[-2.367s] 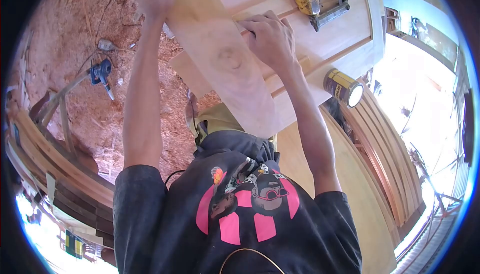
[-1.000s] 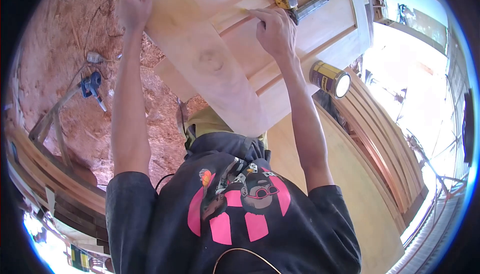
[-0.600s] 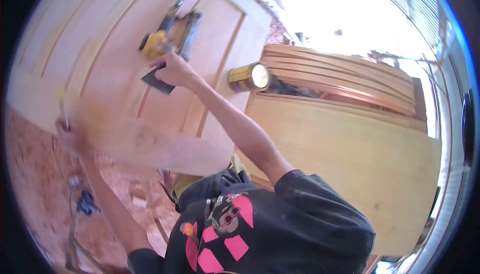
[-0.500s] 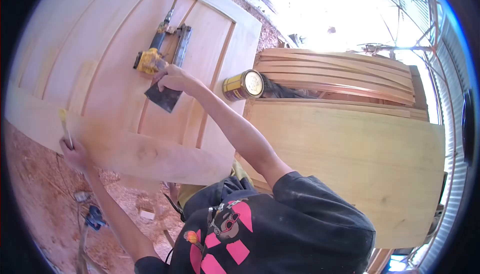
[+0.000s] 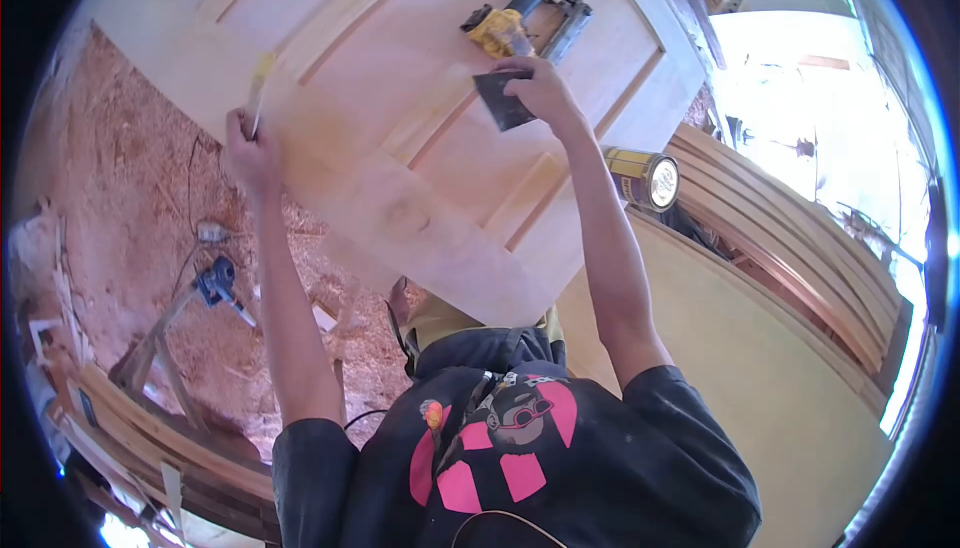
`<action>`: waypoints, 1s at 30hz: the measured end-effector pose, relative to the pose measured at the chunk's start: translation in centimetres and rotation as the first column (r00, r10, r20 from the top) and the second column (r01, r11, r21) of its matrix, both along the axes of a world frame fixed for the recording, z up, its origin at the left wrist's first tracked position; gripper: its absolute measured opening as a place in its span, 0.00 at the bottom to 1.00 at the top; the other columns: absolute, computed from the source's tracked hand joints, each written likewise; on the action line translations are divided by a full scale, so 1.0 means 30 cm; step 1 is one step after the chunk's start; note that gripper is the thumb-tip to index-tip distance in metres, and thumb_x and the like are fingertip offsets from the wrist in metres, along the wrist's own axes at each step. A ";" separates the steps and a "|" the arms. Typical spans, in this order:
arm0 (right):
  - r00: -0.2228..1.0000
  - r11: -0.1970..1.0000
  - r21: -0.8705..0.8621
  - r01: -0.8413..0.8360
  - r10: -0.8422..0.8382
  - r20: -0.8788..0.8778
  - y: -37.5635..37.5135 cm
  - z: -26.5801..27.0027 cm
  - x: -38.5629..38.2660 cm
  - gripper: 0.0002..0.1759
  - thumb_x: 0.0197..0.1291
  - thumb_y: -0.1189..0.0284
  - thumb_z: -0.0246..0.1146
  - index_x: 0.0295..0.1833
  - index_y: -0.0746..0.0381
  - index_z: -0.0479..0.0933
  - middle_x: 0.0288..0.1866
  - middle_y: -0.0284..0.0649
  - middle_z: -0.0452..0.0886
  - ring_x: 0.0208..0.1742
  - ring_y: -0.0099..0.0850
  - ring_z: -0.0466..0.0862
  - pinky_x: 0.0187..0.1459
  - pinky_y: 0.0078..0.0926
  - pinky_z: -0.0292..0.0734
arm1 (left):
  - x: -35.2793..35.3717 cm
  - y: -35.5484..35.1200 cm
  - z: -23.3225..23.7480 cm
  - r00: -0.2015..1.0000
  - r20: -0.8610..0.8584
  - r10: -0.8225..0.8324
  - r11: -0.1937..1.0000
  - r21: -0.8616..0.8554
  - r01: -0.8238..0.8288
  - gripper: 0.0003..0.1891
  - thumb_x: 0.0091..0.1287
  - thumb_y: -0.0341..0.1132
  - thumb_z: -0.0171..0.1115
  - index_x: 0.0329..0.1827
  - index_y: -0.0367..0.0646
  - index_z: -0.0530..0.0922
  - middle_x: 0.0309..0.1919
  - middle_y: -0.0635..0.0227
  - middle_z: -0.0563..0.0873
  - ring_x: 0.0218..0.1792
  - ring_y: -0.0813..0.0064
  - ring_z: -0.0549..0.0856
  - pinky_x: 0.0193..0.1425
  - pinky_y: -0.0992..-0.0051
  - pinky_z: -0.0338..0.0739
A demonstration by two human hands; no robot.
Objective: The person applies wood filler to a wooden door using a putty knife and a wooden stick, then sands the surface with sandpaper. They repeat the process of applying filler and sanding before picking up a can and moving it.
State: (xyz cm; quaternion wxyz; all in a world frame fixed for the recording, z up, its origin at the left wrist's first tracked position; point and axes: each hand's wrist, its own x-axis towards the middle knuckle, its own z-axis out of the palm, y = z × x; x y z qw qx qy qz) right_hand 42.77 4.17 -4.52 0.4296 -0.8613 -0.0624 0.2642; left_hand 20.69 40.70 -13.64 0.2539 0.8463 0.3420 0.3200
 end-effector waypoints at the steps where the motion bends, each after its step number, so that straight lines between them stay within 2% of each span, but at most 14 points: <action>1: 0.998 0.999 -0.044 -0.028 0.030 0.050 0.016 0.032 -0.012 0.21 0.52 0.72 0.66 0.52 0.64 0.89 0.40 0.44 0.91 0.38 0.38 0.89 0.47 0.35 0.85 | 0.004 -0.004 0.006 1.000 0.030 0.003 0.999 -0.048 -0.002 0.05 0.71 0.36 0.65 0.43 0.46 0.82 0.23 0.58 0.85 0.26 0.50 0.87 0.30 0.56 0.77; 2: 0.998 0.998 -0.048 -0.041 0.043 0.042 0.035 0.060 -0.031 0.21 0.52 0.72 0.66 0.52 0.64 0.89 0.40 0.44 0.91 0.38 0.38 0.89 0.47 0.35 0.85 | 0.006 -0.011 0.013 1.000 0.022 0.017 0.999 -0.052 -0.016 0.05 0.71 0.36 0.65 0.43 0.46 0.82 0.23 0.58 0.85 0.26 0.50 0.87 0.30 0.56 0.77; 4: 0.938 0.927 -0.360 -0.105 0.213 0.275 0.078 0.111 -0.086 0.20 0.56 0.74 0.63 0.53 0.59 0.90 0.45 0.44 0.92 0.44 0.45 0.89 0.52 0.39 0.85 | 0.008 -0.016 0.023 0.999 0.037 0.017 0.999 -0.051 -0.015 0.04 0.71 0.36 0.65 0.43 0.47 0.82 0.22 0.58 0.84 0.24 0.52 0.86 0.29 0.56 0.76; 5: 0.939 0.925 -0.363 -0.109 0.216 0.269 0.085 0.106 -0.107 0.20 0.56 0.74 0.63 0.53 0.59 0.90 0.45 0.44 0.92 0.44 0.45 0.89 0.52 0.39 0.85 | 0.009 -0.019 0.027 0.999 0.031 0.020 0.998 -0.055 -0.018 0.04 0.71 0.36 0.65 0.43 0.47 0.82 0.22 0.58 0.84 0.24 0.52 0.86 0.29 0.56 0.76; 7: 0.789 0.860 -0.488 -0.148 0.401 0.466 0.096 0.087 -0.141 0.18 0.59 0.76 0.63 0.53 0.55 0.91 0.50 0.37 0.91 0.52 0.45 0.87 0.55 0.41 0.83 | 0.007 -0.016 0.027 1.000 0.026 0.012 0.999 -0.036 -0.011 0.03 0.71 0.35 0.65 0.43 0.48 0.82 0.22 0.58 0.84 0.24 0.52 0.86 0.29 0.57 0.75; 8: 0.790 0.859 -0.489 -0.151 0.402 0.463 0.099 0.070 -0.154 0.18 0.59 0.76 0.63 0.53 0.55 0.91 0.50 0.37 0.91 0.52 0.45 0.87 0.55 0.41 0.83 | 0.007 -0.015 0.026 1.000 0.022 0.013 0.999 -0.037 -0.012 0.03 0.71 0.35 0.65 0.43 0.48 0.82 0.22 0.58 0.84 0.24 0.52 0.86 0.29 0.57 0.75; 10: 0.684 0.880 -0.461 -0.114 0.406 0.606 0.100 0.025 -0.179 0.15 0.62 0.76 0.63 0.50 0.53 0.91 0.51 0.34 0.91 0.55 0.38 0.85 0.56 0.39 0.82 | 0.006 -0.013 0.024 1.000 0.029 0.010 0.998 -0.055 -0.008 0.03 0.71 0.35 0.64 0.43 0.48 0.82 0.23 0.58 0.84 0.25 0.52 0.86 0.29 0.56 0.75; 14: 0.626 0.846 -0.517 -0.131 0.475 0.618 0.078 0.001 -0.256 0.15 0.62 0.76 0.66 0.52 0.53 0.91 0.55 0.31 0.89 0.59 0.37 0.83 0.56 0.39 0.84 | 0.003 -0.008 0.021 1.000 0.014 -0.005 0.998 -0.063 0.005 0.03 0.71 0.35 0.64 0.43 0.49 0.82 0.22 0.59 0.84 0.25 0.51 0.86 0.30 0.55 0.75; 17: 0.626 0.851 -0.496 -0.171 0.483 0.612 0.064 0.034 -0.251 0.15 0.61 0.76 0.64 0.49 0.52 0.91 0.54 0.28 0.91 0.54 0.36 0.85 0.56 0.36 0.83 | 0.009 -0.003 0.007 0.998 0.061 0.006 1.000 -0.017 -0.005 0.04 0.70 0.36 0.65 0.43 0.49 0.82 0.23 0.59 0.84 0.25 0.50 0.86 0.31 0.54 0.76; 20: 0.718 0.819 -0.534 -0.207 0.498 0.485 0.062 0.072 -0.156 0.16 0.60 0.76 0.63 0.49 0.52 0.91 0.55 0.27 0.91 0.55 0.37 0.85 0.56 0.37 0.83 | 0.004 -0.001 0.005 0.999 0.048 -0.001 1.000 -0.004 0.001 0.04 0.70 0.36 0.65 0.43 0.49 0.81 0.23 0.59 0.84 0.26 0.50 0.86 0.31 0.54 0.76; 26: 0.675 0.809 -0.540 -0.232 0.534 0.510 0.077 0.052 -0.126 0.17 0.60 0.74 0.62 0.48 0.49 0.92 0.54 0.31 0.91 0.60 0.39 0.84 0.58 0.41 0.84 | 0.005 -0.008 0.024 0.999 0.036 0.003 1.000 -0.023 -0.003 0.04 0.70 0.36 0.65 0.42 0.49 0.81 0.23 0.59 0.84 0.26 0.49 0.86 0.30 0.54 0.76; 28: 0.691 0.771 -0.558 -0.306 0.583 0.427 0.064 0.074 -0.126 0.18 0.59 0.74 0.62 0.51 0.49 0.92 0.52 0.34 0.91 0.57 0.41 0.87 0.56 0.41 0.84 | 0.010 -0.017 0.031 0.996 0.091 -0.004 1.000 -0.021 0.006 0.07 0.71 0.37 0.65 0.39 0.43 0.79 0.21 0.59 0.78 0.21 0.58 0.80 0.28 0.59 0.71; 29: 0.689 0.768 -0.560 -0.310 0.587 0.425 0.060 0.081 -0.109 0.18 0.59 0.74 0.62 0.51 0.49 0.92 0.52 0.34 0.91 0.57 0.41 0.87 0.56 0.41 0.84 | 0.010 -0.017 0.030 0.996 0.090 0.000 1.000 -0.024 0.003 0.07 0.71 0.37 0.65 0.39 0.43 0.79 0.21 0.59 0.78 0.21 0.58 0.80 0.28 0.59 0.71; 30: 0.778 0.810 -0.514 -0.283 0.507 0.371 0.052 0.082 -0.086 0.19 0.59 0.73 0.62 0.52 0.51 0.92 0.49 0.38 0.92 0.52 0.42 0.88 0.54 0.40 0.85 | 0.008 -0.014 0.023 0.997 0.082 -0.004 0.999 -0.032 0.006 0.07 0.71 0.36 0.65 0.39 0.43 0.80 0.22 0.60 0.78 0.22 0.59 0.80 0.28 0.59 0.71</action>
